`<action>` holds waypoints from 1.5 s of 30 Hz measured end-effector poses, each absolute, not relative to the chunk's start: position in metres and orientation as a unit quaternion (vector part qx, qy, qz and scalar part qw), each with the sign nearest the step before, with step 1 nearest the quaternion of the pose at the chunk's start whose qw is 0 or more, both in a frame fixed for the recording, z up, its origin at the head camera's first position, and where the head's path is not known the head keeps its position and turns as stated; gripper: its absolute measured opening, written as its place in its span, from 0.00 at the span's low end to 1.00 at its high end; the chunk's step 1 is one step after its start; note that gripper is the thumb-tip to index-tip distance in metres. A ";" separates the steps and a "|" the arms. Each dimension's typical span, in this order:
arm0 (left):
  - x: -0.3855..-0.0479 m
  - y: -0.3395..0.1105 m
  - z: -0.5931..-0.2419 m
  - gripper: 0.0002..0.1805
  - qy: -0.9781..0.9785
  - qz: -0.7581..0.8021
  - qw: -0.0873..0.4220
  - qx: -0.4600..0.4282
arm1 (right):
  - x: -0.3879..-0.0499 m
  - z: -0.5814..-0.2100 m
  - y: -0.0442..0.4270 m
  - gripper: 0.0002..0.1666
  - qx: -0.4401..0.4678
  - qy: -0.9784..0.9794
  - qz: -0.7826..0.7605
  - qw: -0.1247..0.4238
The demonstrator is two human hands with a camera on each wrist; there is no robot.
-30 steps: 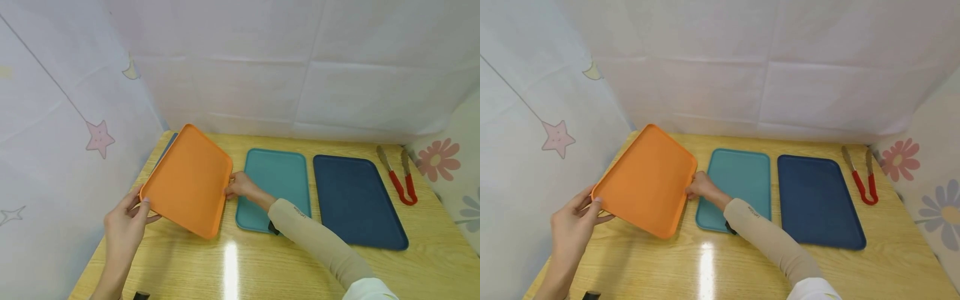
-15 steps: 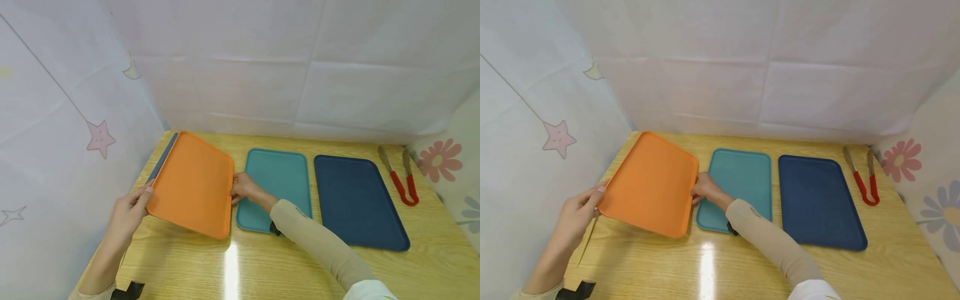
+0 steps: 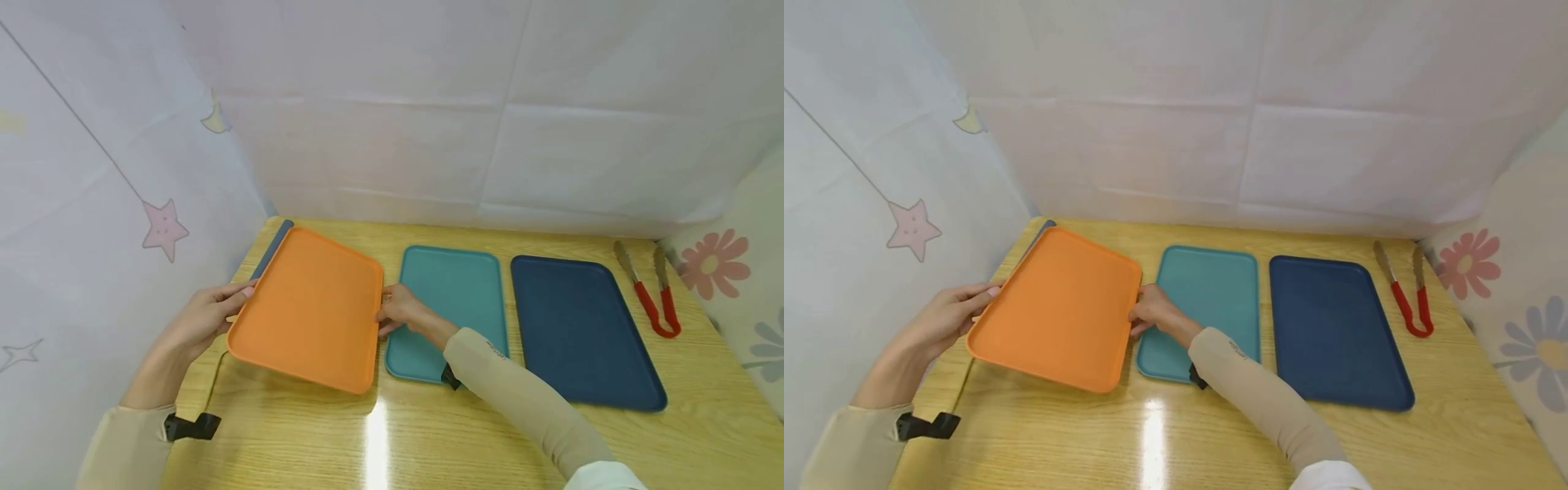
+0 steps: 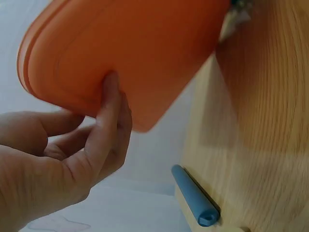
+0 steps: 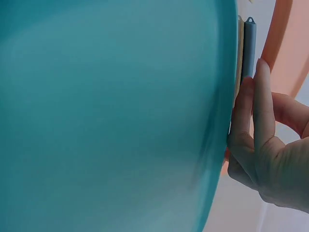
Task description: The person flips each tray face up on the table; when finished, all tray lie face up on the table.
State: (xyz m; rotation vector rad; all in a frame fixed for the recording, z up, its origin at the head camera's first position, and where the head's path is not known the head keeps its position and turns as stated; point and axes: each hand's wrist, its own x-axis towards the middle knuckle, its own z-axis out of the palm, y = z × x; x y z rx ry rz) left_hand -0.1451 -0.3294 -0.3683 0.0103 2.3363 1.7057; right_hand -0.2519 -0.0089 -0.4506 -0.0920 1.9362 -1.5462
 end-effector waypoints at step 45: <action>-0.224 -0.319 -0.446 0.22 0.965 0.250 0.059 -0.043 | -0.275 -0.449 -0.015 0.47 -0.032 0.782 -0.570 0.249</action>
